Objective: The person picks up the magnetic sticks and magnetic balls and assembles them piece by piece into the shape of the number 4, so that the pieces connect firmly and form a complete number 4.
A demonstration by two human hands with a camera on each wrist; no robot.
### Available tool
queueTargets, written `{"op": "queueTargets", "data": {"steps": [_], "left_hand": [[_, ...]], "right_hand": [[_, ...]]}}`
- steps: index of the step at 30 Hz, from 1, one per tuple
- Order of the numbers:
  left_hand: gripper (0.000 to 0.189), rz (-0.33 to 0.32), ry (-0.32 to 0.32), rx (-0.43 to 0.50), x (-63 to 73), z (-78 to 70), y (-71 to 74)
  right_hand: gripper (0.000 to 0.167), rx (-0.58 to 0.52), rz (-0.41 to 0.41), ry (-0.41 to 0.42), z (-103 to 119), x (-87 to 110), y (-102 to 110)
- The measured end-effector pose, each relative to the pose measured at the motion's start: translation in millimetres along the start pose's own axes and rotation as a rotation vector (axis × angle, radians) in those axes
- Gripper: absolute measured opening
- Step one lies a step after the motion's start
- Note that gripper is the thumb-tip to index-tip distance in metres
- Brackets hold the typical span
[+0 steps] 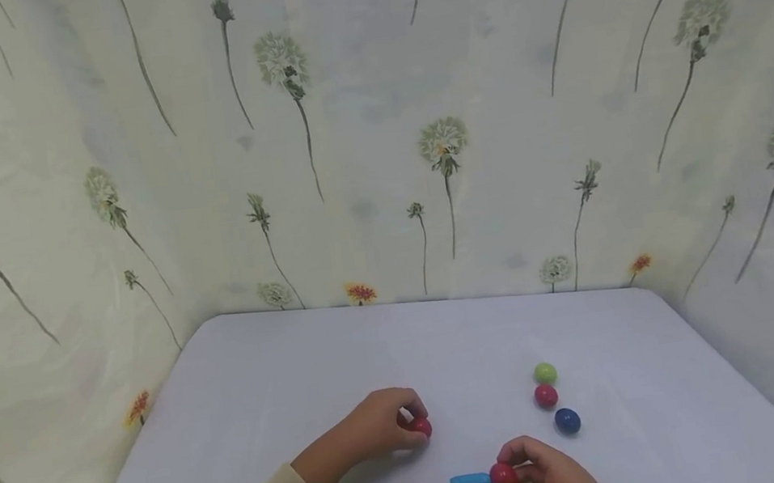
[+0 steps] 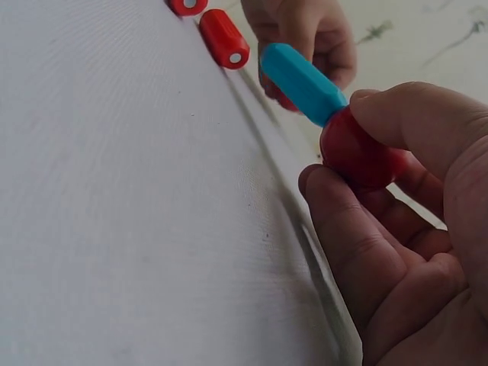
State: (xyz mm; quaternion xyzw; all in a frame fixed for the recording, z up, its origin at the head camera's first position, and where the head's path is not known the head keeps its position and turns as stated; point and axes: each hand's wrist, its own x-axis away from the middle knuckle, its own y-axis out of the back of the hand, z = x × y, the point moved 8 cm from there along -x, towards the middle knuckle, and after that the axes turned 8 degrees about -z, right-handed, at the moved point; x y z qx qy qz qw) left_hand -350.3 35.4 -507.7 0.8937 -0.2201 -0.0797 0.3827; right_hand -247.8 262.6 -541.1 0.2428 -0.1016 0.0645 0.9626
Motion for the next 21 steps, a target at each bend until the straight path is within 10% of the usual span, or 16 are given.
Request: {"op": "queueTargets", "data": {"steps": [21], "left_hand": [[0.025,-0.077,0.001,0.263,38.6,2.4,33.5]], "right_hand": [[0.049,0.015,-0.074,-0.024,-1.4,-8.1,-3.3]]}}
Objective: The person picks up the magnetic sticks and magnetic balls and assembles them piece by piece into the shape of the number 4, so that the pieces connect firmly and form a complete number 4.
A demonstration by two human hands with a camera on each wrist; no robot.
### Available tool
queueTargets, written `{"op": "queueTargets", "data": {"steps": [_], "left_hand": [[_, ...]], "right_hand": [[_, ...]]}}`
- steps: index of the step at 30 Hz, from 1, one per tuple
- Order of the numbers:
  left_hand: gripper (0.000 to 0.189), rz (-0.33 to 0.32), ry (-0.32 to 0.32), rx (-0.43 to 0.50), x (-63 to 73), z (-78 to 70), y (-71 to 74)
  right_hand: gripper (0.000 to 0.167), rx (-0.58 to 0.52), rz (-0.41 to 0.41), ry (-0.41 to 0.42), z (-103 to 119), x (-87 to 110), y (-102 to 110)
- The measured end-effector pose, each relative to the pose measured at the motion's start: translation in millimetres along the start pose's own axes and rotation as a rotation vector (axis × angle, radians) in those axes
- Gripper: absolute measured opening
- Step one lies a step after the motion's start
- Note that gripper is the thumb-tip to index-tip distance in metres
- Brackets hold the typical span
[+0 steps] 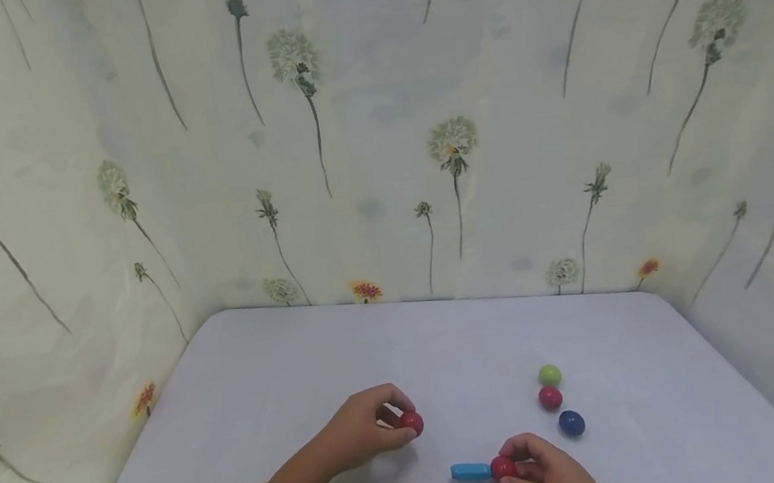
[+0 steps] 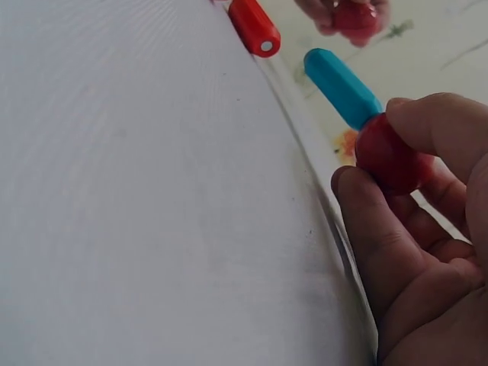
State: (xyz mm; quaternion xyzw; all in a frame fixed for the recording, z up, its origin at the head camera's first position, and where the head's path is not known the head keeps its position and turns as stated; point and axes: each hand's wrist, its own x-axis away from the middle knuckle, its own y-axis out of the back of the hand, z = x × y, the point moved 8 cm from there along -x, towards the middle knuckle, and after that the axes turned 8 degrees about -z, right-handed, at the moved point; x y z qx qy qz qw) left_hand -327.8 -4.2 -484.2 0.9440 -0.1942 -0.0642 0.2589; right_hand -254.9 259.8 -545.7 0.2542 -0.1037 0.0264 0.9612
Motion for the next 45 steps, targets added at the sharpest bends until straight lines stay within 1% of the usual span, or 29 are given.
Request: {"op": "queueTargets", "data": {"steps": [5,11,14,20,24,30,36,39,45], "left_hand": [[0.025,0.010,0.010,0.043,3.6,-2.8,-2.9],[0.025,0.033,0.017,0.056,9.8,-9.6,-10.6],[0.025,0.032,0.014,0.053,11.4,-12.2,-9.7],[0.025,0.024,0.006,0.036,9.9,-12.3,-10.2],[0.025,0.015,-0.007,0.028,9.1,-10.3,-9.4],[0.024,0.008,-0.005,0.059,9.3,-8.0,-7.6],[0.024,-0.012,-0.009,0.058,7.4,-5.5,-2.4],[0.024,-0.033,0.001,0.048,6.4,-3.2,0.6],[0.025,-0.077,0.018,0.032,5.4,0.8,6.6]], "right_hand": [[0.052,-0.016,-0.030,-0.032,0.7,-2.8,-2.7],[0.055,-0.017,-0.063,-0.040,2.2,-4.6,1.3],[0.055,-0.021,-0.078,-0.033,7.4,-6.1,1.3],[0.051,-0.019,-0.123,-0.007,21.6,-9.6,0.2],[0.049,-0.012,-0.126,0.029,30.3,-11.9,-1.8],[0.045,-0.002,-0.129,0.061,36.8,-14.9,-1.0],[0.042,-0.004,-0.134,0.089,44.2,-22.7,0.5],[0.039,-0.003,-0.144,0.101,48.0,-26.8,-0.2],[0.039,-0.005,-0.152,0.108,53.1,-34.8,-2.4]]}}
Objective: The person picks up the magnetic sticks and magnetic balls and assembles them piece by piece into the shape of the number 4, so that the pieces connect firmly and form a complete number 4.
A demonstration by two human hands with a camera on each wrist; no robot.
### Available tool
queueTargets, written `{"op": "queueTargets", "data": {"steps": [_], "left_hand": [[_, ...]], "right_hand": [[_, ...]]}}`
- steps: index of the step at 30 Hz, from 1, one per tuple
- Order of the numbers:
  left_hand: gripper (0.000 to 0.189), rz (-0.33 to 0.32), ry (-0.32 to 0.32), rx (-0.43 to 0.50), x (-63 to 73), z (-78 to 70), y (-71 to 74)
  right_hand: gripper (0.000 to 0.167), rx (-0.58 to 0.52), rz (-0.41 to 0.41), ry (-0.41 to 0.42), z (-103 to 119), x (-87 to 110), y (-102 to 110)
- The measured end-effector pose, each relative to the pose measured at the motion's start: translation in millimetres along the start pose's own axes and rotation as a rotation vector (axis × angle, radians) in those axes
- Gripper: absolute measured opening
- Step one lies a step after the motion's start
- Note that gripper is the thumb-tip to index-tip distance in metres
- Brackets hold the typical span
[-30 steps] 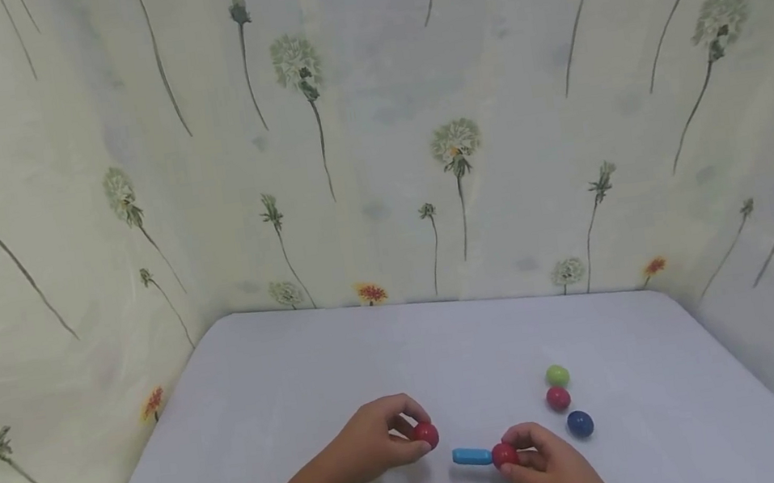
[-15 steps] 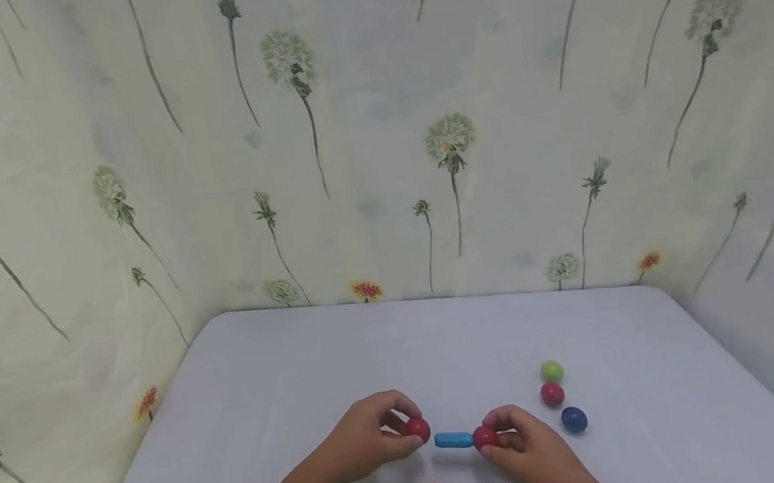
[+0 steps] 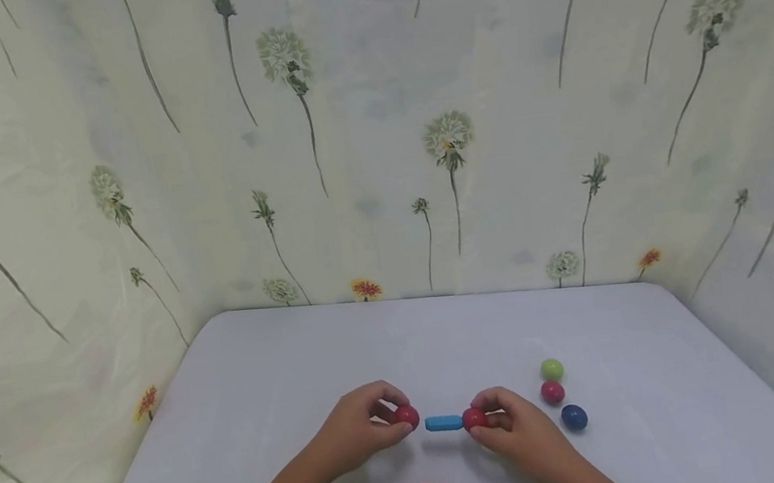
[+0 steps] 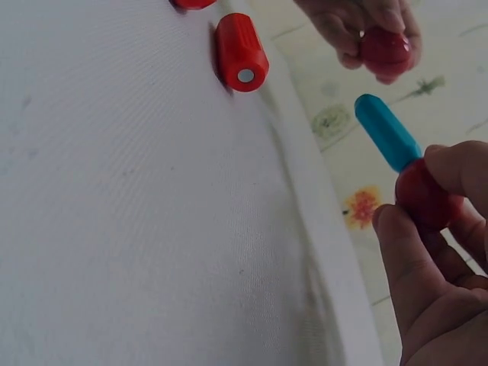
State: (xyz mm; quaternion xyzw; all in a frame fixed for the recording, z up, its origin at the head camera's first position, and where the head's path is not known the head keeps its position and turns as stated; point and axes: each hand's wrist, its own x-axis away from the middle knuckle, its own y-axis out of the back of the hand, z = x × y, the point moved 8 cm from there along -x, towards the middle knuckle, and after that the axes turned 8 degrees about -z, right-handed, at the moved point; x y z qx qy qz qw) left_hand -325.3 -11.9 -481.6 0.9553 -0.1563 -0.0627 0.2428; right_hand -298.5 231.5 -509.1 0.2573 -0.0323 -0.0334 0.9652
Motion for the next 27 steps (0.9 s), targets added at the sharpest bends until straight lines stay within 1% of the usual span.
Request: {"op": "queueTargets", "data": {"steps": [12,19,27], "left_hand": [[0.025,-0.049,0.002,0.017,-3.6,4.6,7.6],[0.024,-0.057,0.008,0.019,-6.3,8.7,8.8],[0.025,-0.051,0.000,0.031,-6.2,9.2,7.7]], "right_hand": [[0.038,0.011,-0.007,0.017,7.9,-6.8,-5.8],[0.038,0.000,-0.003,0.026,12.1,-11.0,-10.6],[0.041,-0.031,0.028,0.037,20.1,-10.5,-18.2]]}}
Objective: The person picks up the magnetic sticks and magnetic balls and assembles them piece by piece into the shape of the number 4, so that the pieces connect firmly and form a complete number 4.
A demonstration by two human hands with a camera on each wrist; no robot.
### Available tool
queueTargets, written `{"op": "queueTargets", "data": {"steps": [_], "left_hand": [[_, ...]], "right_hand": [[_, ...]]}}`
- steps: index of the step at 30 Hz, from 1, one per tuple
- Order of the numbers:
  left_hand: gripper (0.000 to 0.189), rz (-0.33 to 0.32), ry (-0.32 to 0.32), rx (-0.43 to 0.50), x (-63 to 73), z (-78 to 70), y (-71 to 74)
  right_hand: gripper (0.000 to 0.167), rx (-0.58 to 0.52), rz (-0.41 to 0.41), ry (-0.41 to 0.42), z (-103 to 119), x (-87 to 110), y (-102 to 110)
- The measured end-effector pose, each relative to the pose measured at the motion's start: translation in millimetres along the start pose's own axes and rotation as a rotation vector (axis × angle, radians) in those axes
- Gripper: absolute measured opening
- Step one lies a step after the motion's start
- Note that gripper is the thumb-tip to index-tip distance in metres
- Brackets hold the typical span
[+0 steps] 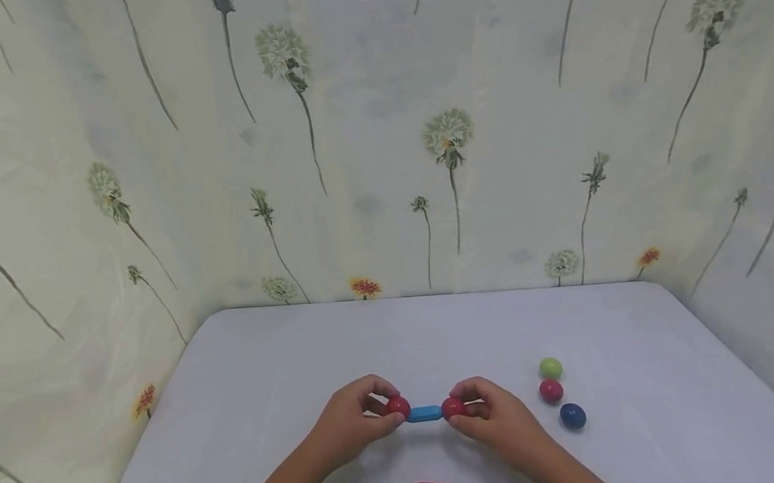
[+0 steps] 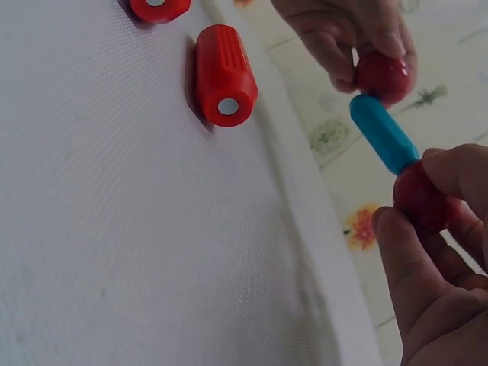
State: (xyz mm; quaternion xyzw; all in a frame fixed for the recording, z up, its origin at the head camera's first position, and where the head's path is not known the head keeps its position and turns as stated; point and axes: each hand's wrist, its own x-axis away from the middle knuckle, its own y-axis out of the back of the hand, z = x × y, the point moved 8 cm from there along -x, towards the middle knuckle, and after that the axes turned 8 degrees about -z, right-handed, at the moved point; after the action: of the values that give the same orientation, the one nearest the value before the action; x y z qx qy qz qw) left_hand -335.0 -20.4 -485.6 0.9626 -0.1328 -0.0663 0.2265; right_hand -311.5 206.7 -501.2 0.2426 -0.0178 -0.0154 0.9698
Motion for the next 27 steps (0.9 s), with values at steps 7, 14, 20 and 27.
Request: {"op": "queueTargets", "data": {"steps": [7,14,20,27], "left_hand": [[0.024,-0.007,-0.008,-0.007,-0.6,1.5,-0.3],[0.023,-0.009,0.005,-0.005,-1.4,7.5,-0.6],[0.024,-0.012,0.020,-0.019,-1.6,11.3,-1.4],[0.025,-0.007,0.026,-0.019,-3.4,15.3,-3.5]], "right_hand": [[0.039,0.003,-0.011,-0.003,0.5,-1.5,-1.1],[0.036,-0.027,-0.025,-0.019,-5.0,-4.1,0.0],[0.036,-0.057,-0.015,-0.018,-6.0,-2.6,-1.8],[0.035,-0.080,-0.017,-0.014,-5.7,-2.1,-0.4]]}}
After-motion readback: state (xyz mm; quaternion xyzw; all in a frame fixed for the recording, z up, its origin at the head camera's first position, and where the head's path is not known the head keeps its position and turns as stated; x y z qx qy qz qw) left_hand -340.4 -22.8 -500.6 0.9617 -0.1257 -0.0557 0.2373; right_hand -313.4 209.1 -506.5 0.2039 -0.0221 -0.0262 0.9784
